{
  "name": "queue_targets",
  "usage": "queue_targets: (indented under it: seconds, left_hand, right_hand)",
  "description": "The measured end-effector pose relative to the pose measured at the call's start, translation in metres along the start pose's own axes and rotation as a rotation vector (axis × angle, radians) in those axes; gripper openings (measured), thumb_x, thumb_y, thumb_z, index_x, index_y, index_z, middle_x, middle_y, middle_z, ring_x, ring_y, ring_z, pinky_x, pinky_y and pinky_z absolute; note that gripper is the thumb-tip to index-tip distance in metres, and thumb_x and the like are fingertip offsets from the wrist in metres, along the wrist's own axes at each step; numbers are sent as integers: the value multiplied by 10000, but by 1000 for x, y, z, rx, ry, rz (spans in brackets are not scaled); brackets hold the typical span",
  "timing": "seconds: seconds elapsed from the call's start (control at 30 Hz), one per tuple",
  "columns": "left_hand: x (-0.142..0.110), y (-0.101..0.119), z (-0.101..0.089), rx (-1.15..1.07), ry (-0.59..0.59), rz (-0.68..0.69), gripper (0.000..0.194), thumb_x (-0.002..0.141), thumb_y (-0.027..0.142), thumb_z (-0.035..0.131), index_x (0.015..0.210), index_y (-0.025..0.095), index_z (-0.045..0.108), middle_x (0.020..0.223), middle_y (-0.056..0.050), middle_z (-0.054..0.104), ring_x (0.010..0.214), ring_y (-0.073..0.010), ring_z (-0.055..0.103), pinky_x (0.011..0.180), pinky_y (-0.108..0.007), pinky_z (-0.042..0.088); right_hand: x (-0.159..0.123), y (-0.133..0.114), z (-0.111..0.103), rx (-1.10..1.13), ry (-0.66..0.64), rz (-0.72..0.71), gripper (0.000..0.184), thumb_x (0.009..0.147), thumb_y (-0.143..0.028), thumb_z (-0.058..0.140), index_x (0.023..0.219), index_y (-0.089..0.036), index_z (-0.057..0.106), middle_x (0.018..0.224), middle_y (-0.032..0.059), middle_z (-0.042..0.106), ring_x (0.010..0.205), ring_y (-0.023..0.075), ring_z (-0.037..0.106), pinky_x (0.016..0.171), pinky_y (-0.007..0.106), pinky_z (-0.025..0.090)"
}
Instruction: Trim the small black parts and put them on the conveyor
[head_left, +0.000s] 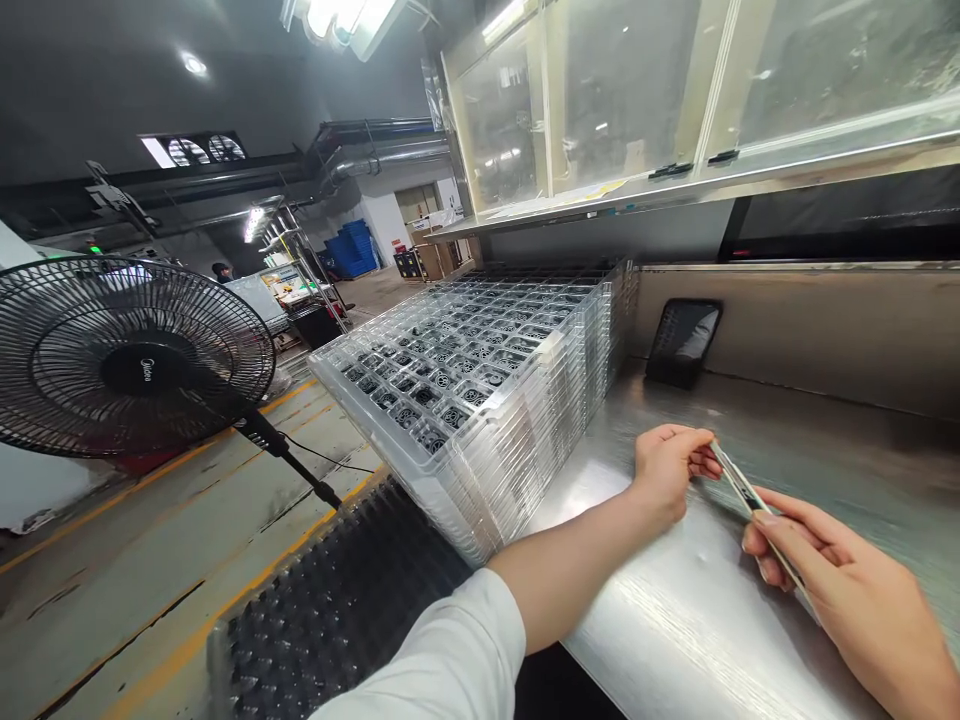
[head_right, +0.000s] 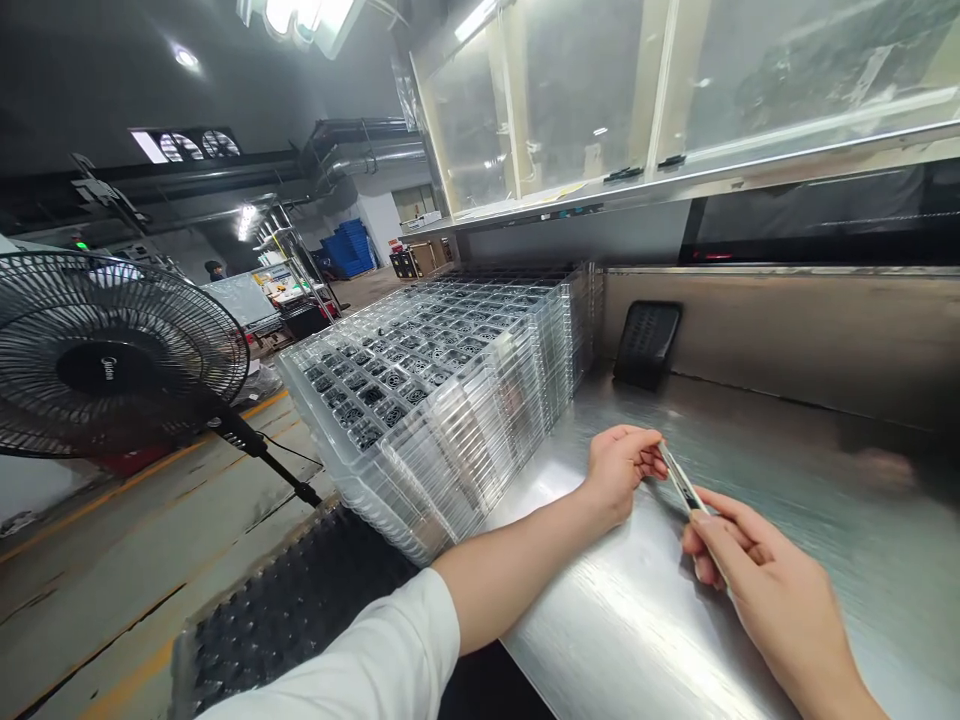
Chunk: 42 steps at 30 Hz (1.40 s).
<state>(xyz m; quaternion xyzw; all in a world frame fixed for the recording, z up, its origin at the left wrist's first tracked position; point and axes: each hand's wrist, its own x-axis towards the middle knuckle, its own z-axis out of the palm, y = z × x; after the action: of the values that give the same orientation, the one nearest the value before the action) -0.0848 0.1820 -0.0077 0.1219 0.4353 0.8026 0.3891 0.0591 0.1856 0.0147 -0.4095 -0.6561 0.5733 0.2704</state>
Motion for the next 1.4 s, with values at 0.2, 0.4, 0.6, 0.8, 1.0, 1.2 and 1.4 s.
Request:
queue_targets:
  seconds: [0.2, 0.4, 0.6, 0.8, 1.0, 1.2, 1.4]
  left_hand:
    - [-2, 2, 1, -17, 10, -8, 387, 585, 442, 843, 661, 151, 599, 592, -7, 572, 495, -95, 519, 532, -247, 415]
    - [1, 1, -3, -43, -38, -27, 396, 569, 439, 861, 676, 145, 618, 626, -24, 597, 531, -103, 526, 563, -254, 407]
    - [1, 2, -3, -47, -58, -43, 380, 530, 423, 834, 688, 150, 622, 621, -17, 586, 528, -111, 534, 555, -260, 420]
    - [-1, 5, -2, -60, -34, -27, 353, 567, 376, 805, 745, 169, 581, 650, -21, 608, 560, -126, 556, 570, -260, 448]
    - [-3, 5, -1, -105, -26, -19, 462, 612, 312, 788, 985, 184, 548, 774, -33, 659, 669, -154, 626, 619, -261, 494]
    - [-2, 6, -3, -125, -55, -17, 511, 741, 514, 800, 1029, 199, 519, 849, -49, 673, 752, -180, 669, 657, -266, 519]
    - [-4, 0, -4, -39, -114, 9, 451, 739, 445, 825, 1023, 168, 611, 865, -48, 667, 772, -163, 663, 718, -281, 553]
  right_hand:
    - [0, -4, 0, -29, 47, 31, 822, 506, -703, 650, 1122, -162, 706, 709, 24, 652, 590, 212, 516, 579, 355, 437]
    - [6, 5, -6, -37, 41, 24, 812, 517, -717, 658, 1121, -176, 713, 726, 16, 650, 605, 211, 528, 630, 367, 432]
    - [4, 3, -7, -32, 48, -14, 774, 536, -712, 656, 1086, -172, 720, 708, 22, 638, 585, 214, 529, 622, 371, 428]
    - [5, 3, -4, -31, 47, -19, 727, 533, -709, 653, 1040, -191, 707, 696, 21, 636, 584, 224, 522, 642, 389, 422]
    - [2, 0, -4, -2, 45, 2, 793, 507, -698, 659, 1088, -160, 707, 679, 9, 618, 579, 209, 500, 621, 368, 411]
    - [5, 9, -4, 57, 39, -45, 812, 571, -689, 717, 1152, -122, 698, 690, 11, 615, 567, 181, 491, 576, 336, 401]
    - [11, 27, -3, 251, -2, -175, 685, 696, -604, 806, 1169, -123, 681, 702, 16, 604, 540, 141, 464, 487, 268, 356]
